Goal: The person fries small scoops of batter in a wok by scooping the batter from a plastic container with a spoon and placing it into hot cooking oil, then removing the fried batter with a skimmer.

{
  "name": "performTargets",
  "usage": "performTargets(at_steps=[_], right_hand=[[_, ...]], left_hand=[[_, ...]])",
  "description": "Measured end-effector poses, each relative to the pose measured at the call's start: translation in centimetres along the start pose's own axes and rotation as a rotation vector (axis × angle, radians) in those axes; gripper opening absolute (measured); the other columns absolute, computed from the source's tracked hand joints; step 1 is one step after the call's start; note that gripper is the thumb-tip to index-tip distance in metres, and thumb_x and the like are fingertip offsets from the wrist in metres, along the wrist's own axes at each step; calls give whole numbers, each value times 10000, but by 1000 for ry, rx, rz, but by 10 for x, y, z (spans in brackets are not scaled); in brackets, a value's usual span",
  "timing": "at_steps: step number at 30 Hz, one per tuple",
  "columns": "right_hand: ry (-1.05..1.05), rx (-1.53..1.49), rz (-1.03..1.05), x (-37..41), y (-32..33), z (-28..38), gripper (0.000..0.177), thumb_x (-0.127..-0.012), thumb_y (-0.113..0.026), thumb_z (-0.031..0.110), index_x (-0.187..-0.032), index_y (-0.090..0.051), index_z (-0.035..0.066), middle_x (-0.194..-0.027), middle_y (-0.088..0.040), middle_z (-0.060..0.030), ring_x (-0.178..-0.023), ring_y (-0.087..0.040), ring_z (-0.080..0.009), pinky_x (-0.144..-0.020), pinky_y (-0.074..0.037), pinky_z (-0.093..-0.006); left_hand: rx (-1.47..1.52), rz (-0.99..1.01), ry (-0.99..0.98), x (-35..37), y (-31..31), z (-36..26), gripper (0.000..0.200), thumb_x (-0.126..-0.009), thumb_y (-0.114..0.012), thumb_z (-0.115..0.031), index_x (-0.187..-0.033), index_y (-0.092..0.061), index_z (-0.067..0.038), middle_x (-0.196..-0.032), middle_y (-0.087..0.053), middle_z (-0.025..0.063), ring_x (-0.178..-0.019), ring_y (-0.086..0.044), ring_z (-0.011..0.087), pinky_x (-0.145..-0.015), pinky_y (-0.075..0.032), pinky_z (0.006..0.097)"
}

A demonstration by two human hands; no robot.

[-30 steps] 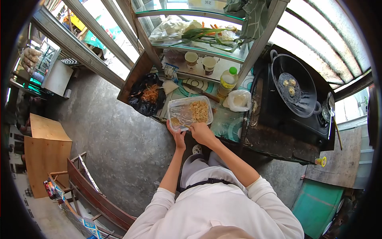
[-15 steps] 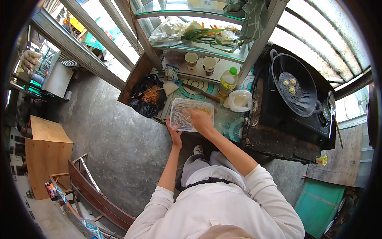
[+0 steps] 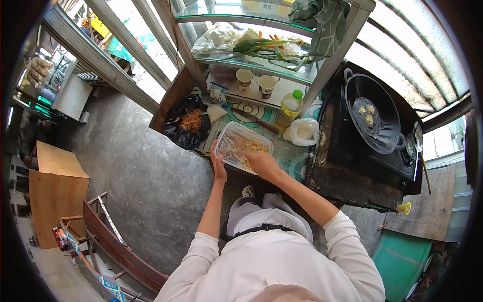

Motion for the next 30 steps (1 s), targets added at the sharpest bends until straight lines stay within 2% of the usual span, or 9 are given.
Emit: performTargets(at_steps=[4, 7, 10, 13, 16, 19, 22, 25, 30], right_hand=[[122, 25, -115, -16, 10, -4, 354, -783, -444, 66, -1128, -521, 100, -710, -601, -198, -694, -604, -365, -577, -462, -453], [154, 166, -18, -5, -14, 2, 395, -765, -480, 68, -1152, -541, 121, -739, -605, -171, -691, -603, -330, -577, -462, -431], [64, 238, 151, 12, -7, 3, 421, -767, -479, 68, -1182, -515, 132, -728, -600, -152, -644, -601, -319, -545, -465, -420], [88, 274, 209, 20, -9, -19, 422, -768, -480, 68, -1185, -503, 127, -738, -600, -148, -597, -590, -332, -517, -461, -420], [145, 146, -131, 12, 11, -15, 415, -766, -484, 67, -1176, -503, 126, -767, -599, -149, -571, -584, -328, -499, -459, -408], [263, 128, -247, -6, 14, 8, 417, -763, -492, 69, -1176, -501, 122, -778, -600, -133, -563, -587, -312, -490, -459, -392], [313, 326, -155, -20, -18, 15, 435, -760, -499, 75, -1193, -488, 114, -784, -597, -118, -559, -592, -296, -480, -461, -387], [404, 307, -135, -17, -47, 7, 424, -768, -486, 75, -1190, -493, 106, -731, -587, -109, -560, -597, -284, -470, -463, -391], [273, 381, 208, 20, -41, 1, 404, -781, -463, 79, -1181, -503, 105, -673, -587, -118, -595, -605, -298, -511, -475, -391]], left_hand=[[14, 104, -70, -5, -15, -15, 625, -732, -448, -247, -1321, -301, -97, -1249, -398, 81, -1121, -429, 194, -944, -363, 324], [-14, 147, -91, -16, -21, -21, 625, -719, -459, -259, -1307, -320, -99, -1203, -421, 72, -1088, -448, 190, -934, -369, 324], [223, 82, 41, -17, -4, 4, 612, -721, -467, -277, -1293, -335, -103, -1151, -443, 56, -1041, -470, 182, -885, -400, 316], [271, 54, 44, -15, -19, -30, 594, -733, -472, -301, -1281, -348, -109, -1094, -466, 38, -994, -488, 175, -822, -428, 306], [267, 22, 71, -20, -14, -29, 578, -754, -459, -337, -1277, -353, -115, -1098, -484, 43, -970, -495, 170, -774, -441, 295], [264, 73, 108, -21, -18, -29, 552, -771, -434, -361, -1261, -367, -115, -1102, -499, 60, -975, -500, 178, -796, -431, 301], [198, 72, 128, -26, -17, -20, 534, -780, -409, -370, -1243, -377, -106, -1125, -498, 80, -1004, -498, 190, -850, -416, 321], [280, 100, 135, -27, -15, -20, 515, -782, -402, -360, -1223, -393, -94, -1126, -497, 86, -1032, -494, 205, -901, -396, 338], [269, 77, 56, -38, -10, -31, 518, -775, -426, -351, -1217, -396, -82, -1110, -464, 79, -1035, -474, 202, -878, -392, 330]])
Point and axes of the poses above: each hand's wrist, its own x-axis away from the middle knuckle, its own y-axis out of the back of the hand, z = x × y, the point moved 7 cm from there along -x, towards the middle knuckle
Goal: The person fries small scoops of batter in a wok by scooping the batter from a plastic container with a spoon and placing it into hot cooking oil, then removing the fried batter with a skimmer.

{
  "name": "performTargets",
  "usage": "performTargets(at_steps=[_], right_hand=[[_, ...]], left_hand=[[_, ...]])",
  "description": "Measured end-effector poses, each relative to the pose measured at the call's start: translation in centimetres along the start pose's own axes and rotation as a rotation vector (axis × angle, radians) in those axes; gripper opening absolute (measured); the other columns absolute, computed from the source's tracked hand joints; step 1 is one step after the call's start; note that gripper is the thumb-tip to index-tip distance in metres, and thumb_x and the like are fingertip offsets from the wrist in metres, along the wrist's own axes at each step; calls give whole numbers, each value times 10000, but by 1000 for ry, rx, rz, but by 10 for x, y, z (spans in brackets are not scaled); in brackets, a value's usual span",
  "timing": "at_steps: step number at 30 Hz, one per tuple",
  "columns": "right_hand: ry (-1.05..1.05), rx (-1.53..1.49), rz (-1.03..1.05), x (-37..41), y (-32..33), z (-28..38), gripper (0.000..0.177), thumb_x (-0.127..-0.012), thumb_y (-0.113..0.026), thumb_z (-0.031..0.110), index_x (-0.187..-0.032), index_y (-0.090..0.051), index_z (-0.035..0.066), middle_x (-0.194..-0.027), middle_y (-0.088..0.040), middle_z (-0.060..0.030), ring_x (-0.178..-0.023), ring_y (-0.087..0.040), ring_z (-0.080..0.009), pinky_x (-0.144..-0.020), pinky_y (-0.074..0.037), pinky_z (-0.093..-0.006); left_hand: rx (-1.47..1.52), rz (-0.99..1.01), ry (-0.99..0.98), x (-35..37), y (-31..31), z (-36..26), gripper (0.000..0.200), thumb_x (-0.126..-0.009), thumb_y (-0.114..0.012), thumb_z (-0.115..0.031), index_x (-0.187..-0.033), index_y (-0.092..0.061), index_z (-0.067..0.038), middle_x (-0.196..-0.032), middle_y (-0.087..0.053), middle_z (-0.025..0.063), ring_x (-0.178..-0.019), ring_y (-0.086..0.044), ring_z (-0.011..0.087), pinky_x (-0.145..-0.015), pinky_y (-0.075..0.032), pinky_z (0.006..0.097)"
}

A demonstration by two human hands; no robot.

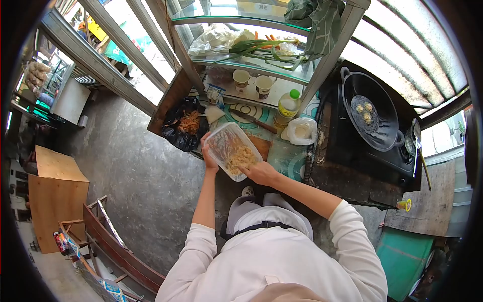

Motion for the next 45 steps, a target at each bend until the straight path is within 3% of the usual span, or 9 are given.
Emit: performTargets(at_steps=[5, 7, 11, 14, 17, 22, 26, 40, 45], right_hand=[[-191, -141, -131, 11, 9, -29, 387, -779, -460, 80, -1163, -502, 103, -666, -592, -150, -617, -606, -327, -532, -475, -422], [-291, -176, -255, 11, 25, -34, 352, -787, -448, 70, -1134, -500, 91, -633, -587, -160, -595, -604, -325, -515, -473, -429], [-310, -140, -173, 14, 1, -20, 412, -772, -446, 45, -1179, -473, 102, -643, -587, -166, -615, -605, -330, -516, -468, -438], [-297, -116, -96, 22, -8, -17, 452, -767, -446, 36, -1215, -450, 105, -674, -590, -170, -621, -605, -333, -518, -468, -436], [-345, -155, -171, 21, 2, -22, 469, -770, -445, 38, -1232, -442, 117, -717, -593, -171, -633, -603, -341, -529, -471, -437], [-347, -120, -28, 30, -12, -21, 459, -771, -447, 43, -1217, -466, 147, -749, -590, -168, -649, -597, -357, -541, -471, -442], [-351, -132, -157, 18, 8, -28, 487, -764, -454, 39, -1241, -441, 134, -738, -593, -166, -639, -605, -335, -531, -471, -435], [-373, -123, -76, 35, -14, -31, 453, -754, -455, 27, -1183, -501, 165, -759, -587, -158, -653, -590, -349, -554, -465, -446], [-466, -136, -199, 35, -6, -47, 468, -751, -456, 21, -1188, -502, 180, -738, -581, -155, -658, -593, -344, -559, -465, -451]], left_hand=[[-268, -16, -181, -16, 6, 5, 488, -799, -408, -335, -1208, -423, -69, -1191, -415, 86, -1144, -387, 201, -963, -298, 348], [-274, 0, -199, -16, -1, 5, 507, -780, -419, -337, -1216, -406, -78, -1142, -440, 74, -1068, -435, 185, -901, -360, 327], [-213, 52, -175, -6, -36, -9, 501, -780, -411, -324, -1215, -397, -76, -1123, -450, 67, -1028, -460, 177, -874, -392, 321], [-222, 41, -175, -15, -16, 4, 495, -802, -389, -336, -1201, -427, -46, -1204, -402, 89, -1132, -393, 203, -957, -296, 346], [-247, 56, -212, -2, -36, -7, 487, -787, -392, -308, -1212, -398, -70, -1136, -454, 62, -1040, -461, 174, -864, -394, 309], [-418, 40, -271, -15, -12, 11, 473, -791, -377, -294, -1204, -418, -69, -1172, -445, 58, -1036, -458, 166, -815, -392, 273], [-501, 26, -314, -8, -24, 2, 472, -792, -371, -296, -1204, -428, -73, -1178, -446, 48, -1002, -465, 156, -780, -389, 261], [-569, 64, -311, -12, -26, 4, 495, -789, -372, -328, -1204, -437, -66, -1181, -429, 56, -1082, -420, 178, -879, -344, 306], [-528, 33, -313, -4, -34, -5, 500, -774, -385, -313, -1196, -441, -51, -1168, -407, 91, -1095, -404, 220, -930, -316, 355]])
Point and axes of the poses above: each hand's wrist, its own x-axis away from the middle knuckle, its own y-axis out of the back of the hand, z = x × y, the point moved 7 cm from there along -x, towards the middle knuckle
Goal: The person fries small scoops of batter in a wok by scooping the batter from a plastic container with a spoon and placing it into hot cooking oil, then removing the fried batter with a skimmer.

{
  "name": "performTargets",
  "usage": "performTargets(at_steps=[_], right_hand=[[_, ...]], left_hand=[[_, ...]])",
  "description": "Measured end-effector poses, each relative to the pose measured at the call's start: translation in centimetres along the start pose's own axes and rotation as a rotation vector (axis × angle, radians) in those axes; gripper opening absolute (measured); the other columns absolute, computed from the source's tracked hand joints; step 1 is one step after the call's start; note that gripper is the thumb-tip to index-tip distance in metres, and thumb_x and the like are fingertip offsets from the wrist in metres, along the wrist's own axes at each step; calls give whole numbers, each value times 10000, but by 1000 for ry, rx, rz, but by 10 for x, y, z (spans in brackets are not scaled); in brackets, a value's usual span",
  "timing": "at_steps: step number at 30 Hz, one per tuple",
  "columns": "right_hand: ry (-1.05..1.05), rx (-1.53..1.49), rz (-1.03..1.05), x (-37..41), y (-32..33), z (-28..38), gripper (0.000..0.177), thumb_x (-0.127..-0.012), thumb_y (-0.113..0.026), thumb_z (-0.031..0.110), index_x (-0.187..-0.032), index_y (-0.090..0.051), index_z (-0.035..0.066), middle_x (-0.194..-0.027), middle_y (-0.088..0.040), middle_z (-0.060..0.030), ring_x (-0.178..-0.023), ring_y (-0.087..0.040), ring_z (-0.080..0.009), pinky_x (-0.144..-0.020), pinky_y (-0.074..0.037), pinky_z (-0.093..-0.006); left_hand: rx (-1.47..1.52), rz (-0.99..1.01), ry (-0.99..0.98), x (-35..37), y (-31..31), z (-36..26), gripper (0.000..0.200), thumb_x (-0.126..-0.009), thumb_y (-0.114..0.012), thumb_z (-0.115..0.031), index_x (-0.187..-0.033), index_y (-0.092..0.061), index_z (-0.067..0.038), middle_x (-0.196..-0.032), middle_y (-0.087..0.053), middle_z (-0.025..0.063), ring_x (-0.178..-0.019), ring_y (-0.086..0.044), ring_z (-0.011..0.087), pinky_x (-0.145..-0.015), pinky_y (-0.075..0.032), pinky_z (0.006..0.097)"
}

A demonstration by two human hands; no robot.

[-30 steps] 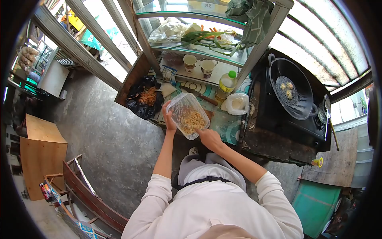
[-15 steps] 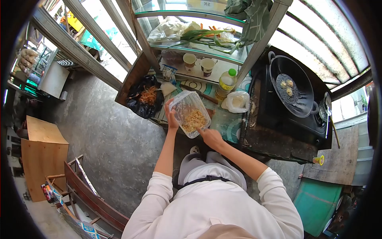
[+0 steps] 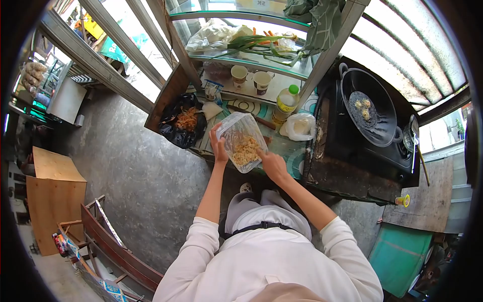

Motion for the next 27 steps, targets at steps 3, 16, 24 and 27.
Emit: performTargets(at_steps=[3, 16, 24, 27], right_hand=[[71, 65, 19, 1, -3, -4, 449, -755, -467, 26, -1180, -511, 162, -718, -578, -160, -636, -598, -340, -544, -474, -445], [-75, 32, -4, -12, 22, -13, 467, -777, -450, 32, -1228, -482, 149, -728, -598, -175, -655, -612, -340, -549, -485, -434], [-57, -15, -22, -13, 18, -7, 429, -769, -447, 35, -1173, -532, 155, -714, -594, -182, -661, -602, -354, -566, -475, -453], [-34, -8, 10, -8, 7, -6, 420, -775, -443, 47, -1169, -538, 157, -701, -588, -192, -654, -599, -356, -571, -470, -460]], left_hand=[[68, 3, 19, -4, -3, 5, 489, -799, -374, -342, -1200, -439, -70, -1182, -413, 67, -1081, -421, 195, -907, -333, 333], [-43, -22, 32, 0, 0, -6, 486, -785, -380, -312, -1201, -440, -68, -1172, -395, 103, -1108, -386, 233, -943, -295, 378], [-101, -4, -9, -3, -4, -4, 495, -784, -386, -331, -1195, -445, -62, -1163, -411, 112, -1104, -395, 244, -931, -312, 385], [-84, -11, -28, -4, -6, -9, 503, -783, -386, -343, -1192, -446, -56, -1165, -409, 113, -1098, -400, 243, -931, -312, 386]])
Point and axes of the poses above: each hand's wrist, its own x-axis away from the middle knuckle, its own y-axis out of the back of the hand, z = x × y, the point moved 7 cm from there along -x, towards the middle knuckle
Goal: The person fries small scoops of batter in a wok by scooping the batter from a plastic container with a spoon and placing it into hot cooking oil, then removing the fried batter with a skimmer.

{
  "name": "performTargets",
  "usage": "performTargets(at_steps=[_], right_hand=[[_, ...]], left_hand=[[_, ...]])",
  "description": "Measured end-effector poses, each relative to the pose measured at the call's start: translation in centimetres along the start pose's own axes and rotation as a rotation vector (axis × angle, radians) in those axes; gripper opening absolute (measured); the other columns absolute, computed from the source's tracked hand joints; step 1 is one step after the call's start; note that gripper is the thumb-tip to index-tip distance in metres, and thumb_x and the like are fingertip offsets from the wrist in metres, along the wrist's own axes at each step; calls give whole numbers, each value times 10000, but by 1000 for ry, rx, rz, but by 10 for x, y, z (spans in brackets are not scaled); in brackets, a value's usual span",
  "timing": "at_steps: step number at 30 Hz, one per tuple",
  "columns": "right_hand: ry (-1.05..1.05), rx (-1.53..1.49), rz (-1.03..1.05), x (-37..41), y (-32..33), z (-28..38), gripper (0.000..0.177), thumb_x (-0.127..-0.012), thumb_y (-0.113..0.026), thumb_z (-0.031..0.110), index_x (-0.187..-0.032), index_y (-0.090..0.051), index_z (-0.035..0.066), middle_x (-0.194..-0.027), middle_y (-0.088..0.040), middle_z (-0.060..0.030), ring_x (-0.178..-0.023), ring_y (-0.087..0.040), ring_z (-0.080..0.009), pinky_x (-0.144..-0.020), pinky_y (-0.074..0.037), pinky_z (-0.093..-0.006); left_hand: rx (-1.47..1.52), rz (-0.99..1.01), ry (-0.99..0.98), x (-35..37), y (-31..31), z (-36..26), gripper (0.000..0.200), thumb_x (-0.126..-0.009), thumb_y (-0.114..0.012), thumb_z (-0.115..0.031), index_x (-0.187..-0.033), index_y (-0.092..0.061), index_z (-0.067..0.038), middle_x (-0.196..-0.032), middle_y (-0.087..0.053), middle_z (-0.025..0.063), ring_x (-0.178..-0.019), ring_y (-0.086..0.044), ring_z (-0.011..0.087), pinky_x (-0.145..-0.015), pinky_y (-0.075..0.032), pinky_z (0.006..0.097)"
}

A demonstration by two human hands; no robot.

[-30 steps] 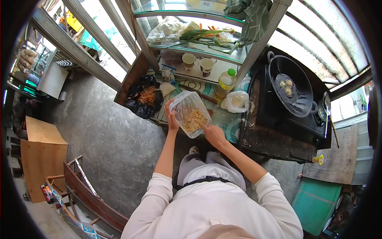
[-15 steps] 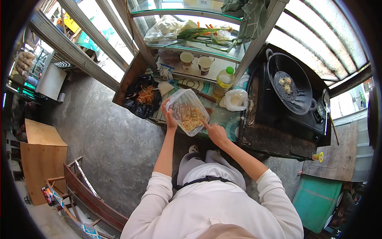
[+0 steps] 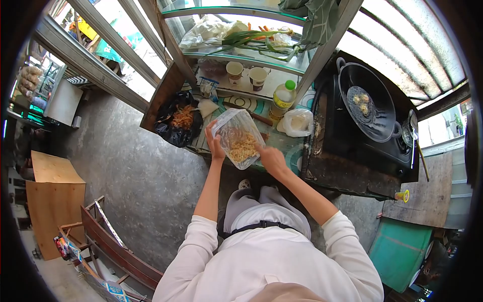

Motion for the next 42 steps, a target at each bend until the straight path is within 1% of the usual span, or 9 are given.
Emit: performTargets(at_steps=[4, 7, 13, 19, 24, 28, 34, 37, 42], right_hand=[[8, -3, 30, 1, 1, 1, 403, -781, -442, 54, -1154, -553, 154, -703, -589, -197, -646, -598, -357, -570, -469, -463], [-78, -55, -116, -8, 25, -1, 385, -782, -442, 59, -1134, -567, 148, -712, -596, -191, -650, -601, -359, -570, -470, -463], [-42, 7, 121, -10, 11, -10, 408, -776, -462, 43, -1161, -538, 156, -748, -604, -187, -695, -613, -360, -585, -486, -453], [103, 96, 126, 0, 2, 12, 384, -792, -459, 53, -1156, -540, 143, -732, -608, -169, -685, -617, -338, -571, -488, -439], [58, 38, 118, -11, 12, 24, 407, -773, -453, 44, -1159, -539, 141, -722, -601, -173, -673, -611, -338, -578, -479, -438], [32, 56, 192, -7, -8, 14, 437, -757, -459, 37, -1172, -530, 153, -715, -596, -181, -674, -607, -346, -585, -479, -438], [-107, 132, -80, -19, 36, 8, 380, -794, -463, 70, -1171, -510, 98, -694, -606, -161, -665, -619, -341, -556, -492, -429], [-89, 184, -85, -15, 18, 8, 179, -806, -468, 79, -926, -577, 3, -683, -613, -160, -634, -630, -321, -523, -510, -389], [-88, 182, 63, -14, 2, -1, 264, -835, -451, 103, -1075, -530, 29, -677, -609, -163, -627, -624, -332, -521, -502, -408]], left_hand=[[171, 41, -15, -1, 3, 38, 499, -793, -381, -336, -1190, -437, -38, -1171, -420, 87, -1115, -389, 202, -941, -295, 345], [110, 17, -23, 0, 1, 27, 502, -778, -387, -334, -1182, -446, -42, -1148, -424, 100, -1110, -389, 221, -945, -289, 356], [35, -3, -21, -3, 1, 15, 509, -753, -396, -329, -1172, -461, -47, -1111, -427, 123, -1098, -390, 250, -953, -280, 373], [74, 18, -50, -6, -4, 13, 525, -749, -399, -330, -1184, -456, -42, -1113, -424, 122, -1085, -390, 243, -951, -282, 365], [0, 64, -85, -2, -8, 9, 504, -806, -371, -337, -1204, -422, -32, -1180, -399, 100, -1111, -394, 207, -941, -308, 355], [43, 37, -67, -5, -6, 11, 517, -759, -410, -316, -1195, -448, -41, -1112, -413, 122, -1057, -415, 236, -939, -299, 355], [-25, 22, -41, 1, -8, 3, 506, -753, -409, -298, -1191, -458, -48, -1088, -410, 126, -1044, -416, 245, -935, -301, 359], [-89, 36, -106, -2, -12, -8, 500, -747, -411, -285, -1185, -462, -49, -1088, -405, 126, -1047, -410, 253, -935, -300, 364], [-107, 71, -169, -4, -15, -11, 496, -763, -425, -315, -1177, -465, -45, -1098, -398, 126, -1050, -405, 257, -937, -296, 376]])
Point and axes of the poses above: each hand's wrist, its own x-axis away from the middle knuckle, its own y-axis out of the back of the hand, z = x × y, the point moved 7 cm from there along -x, towards the middle knuckle
